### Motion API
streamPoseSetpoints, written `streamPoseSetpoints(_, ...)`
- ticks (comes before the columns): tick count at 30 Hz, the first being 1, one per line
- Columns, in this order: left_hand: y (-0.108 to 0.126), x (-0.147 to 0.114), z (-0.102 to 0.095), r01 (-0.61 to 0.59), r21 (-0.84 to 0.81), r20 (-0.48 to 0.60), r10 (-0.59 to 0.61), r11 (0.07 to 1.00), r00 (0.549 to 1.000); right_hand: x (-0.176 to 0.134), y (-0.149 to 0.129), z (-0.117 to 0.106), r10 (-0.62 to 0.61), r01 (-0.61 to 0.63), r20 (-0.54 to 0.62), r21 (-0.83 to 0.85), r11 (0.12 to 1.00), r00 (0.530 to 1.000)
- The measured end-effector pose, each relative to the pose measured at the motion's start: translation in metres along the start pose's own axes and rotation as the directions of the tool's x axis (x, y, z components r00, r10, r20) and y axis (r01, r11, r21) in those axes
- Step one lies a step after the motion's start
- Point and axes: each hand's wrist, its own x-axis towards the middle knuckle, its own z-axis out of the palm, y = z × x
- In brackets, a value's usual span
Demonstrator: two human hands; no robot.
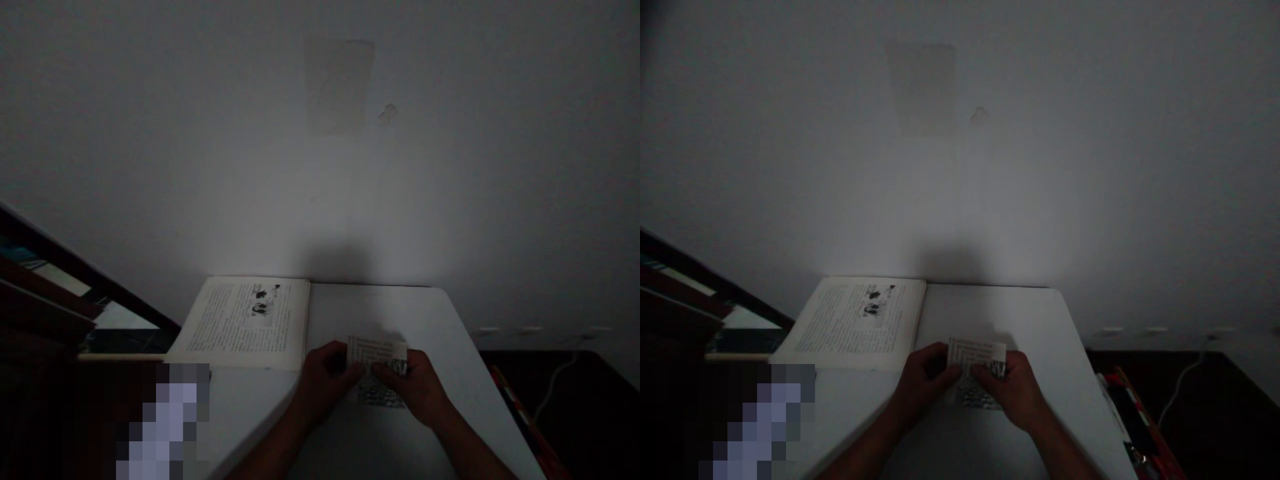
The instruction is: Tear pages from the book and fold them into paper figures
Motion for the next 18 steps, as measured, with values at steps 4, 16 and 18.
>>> streamPoseSetpoints(4,0.0009,0.0021,0.0048,0.013,-0.016,-0.005,-0.013,1.0,1.0,-0.0008,-0.0031,0.0033,-0.045,0.047,0.024,-0.063,0.997,0.999)
streamPoseSetpoints(16,-0.0031,0.0025,0.0048,-0.008,0.144,-0.119,0.025,0.99,0.993,-0.0006,-0.0019,0.0076,-0.007,0.008,0.008,-0.094,0.995,1.0)
streamPoseSetpoints(18,-0.0044,0.0024,0.004,-0.008,0.101,-0.088,0.017,0.995,0.996,-0.0009,-0.0033,0.0068,-0.008,0.01,0.021,-0.091,0.996,1.0)
